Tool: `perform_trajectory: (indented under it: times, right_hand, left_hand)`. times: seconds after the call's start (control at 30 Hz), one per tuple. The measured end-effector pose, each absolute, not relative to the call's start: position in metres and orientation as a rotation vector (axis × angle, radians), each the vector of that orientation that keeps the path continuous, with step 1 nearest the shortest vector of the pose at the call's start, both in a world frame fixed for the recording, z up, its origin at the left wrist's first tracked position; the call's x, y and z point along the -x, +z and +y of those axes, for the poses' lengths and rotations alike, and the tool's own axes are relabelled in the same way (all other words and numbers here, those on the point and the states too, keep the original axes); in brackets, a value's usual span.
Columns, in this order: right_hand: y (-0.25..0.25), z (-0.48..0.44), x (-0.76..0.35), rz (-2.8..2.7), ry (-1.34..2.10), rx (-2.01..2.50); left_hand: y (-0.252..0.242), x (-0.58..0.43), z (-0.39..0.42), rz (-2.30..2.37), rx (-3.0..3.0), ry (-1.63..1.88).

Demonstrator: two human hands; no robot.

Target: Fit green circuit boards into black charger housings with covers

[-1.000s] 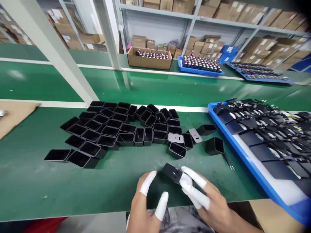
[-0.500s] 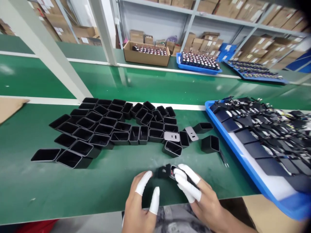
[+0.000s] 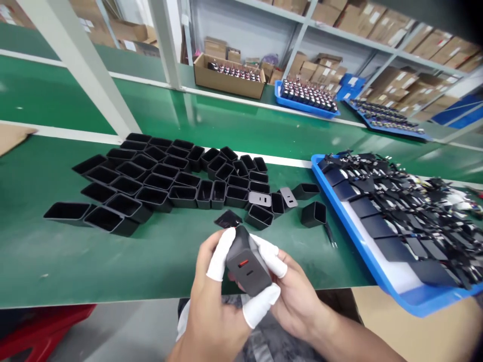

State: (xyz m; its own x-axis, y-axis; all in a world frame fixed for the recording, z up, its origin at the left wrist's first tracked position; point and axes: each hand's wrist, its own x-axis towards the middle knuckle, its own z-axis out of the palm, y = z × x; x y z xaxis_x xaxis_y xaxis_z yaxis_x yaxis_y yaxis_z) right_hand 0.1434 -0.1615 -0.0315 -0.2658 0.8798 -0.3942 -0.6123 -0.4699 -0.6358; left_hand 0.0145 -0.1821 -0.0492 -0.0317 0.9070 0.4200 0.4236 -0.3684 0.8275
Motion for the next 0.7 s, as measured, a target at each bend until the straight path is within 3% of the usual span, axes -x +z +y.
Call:
perform_trajectory:
  times: [0.33, 0.47, 0.57, 0.7]
  right_hand:
    - [-0.037, -0.165, -0.139, -0.524, 1.936, 0.925]
    - [-0.045, -0.167, -0.148, -0.83, 1.7, 0.908]
    - [-0.055, -0.165, -0.161, -1.009, 1.494, 0.845]
    - [-0.063, -0.153, -0.165, -1.125, 1.654, 0.778]
  left_hand:
    - [-0.047, -0.008, -0.185, 1.501, -1.766, 1.333]
    - [-0.05, -0.002, -0.187, 1.488, -1.731, 1.243]
    - [-0.048, 0.0, -0.188, 1.282, -1.536, 1.283]
    - [-0.044, 0.004, -0.188, 0.977, -1.351, 1.236]
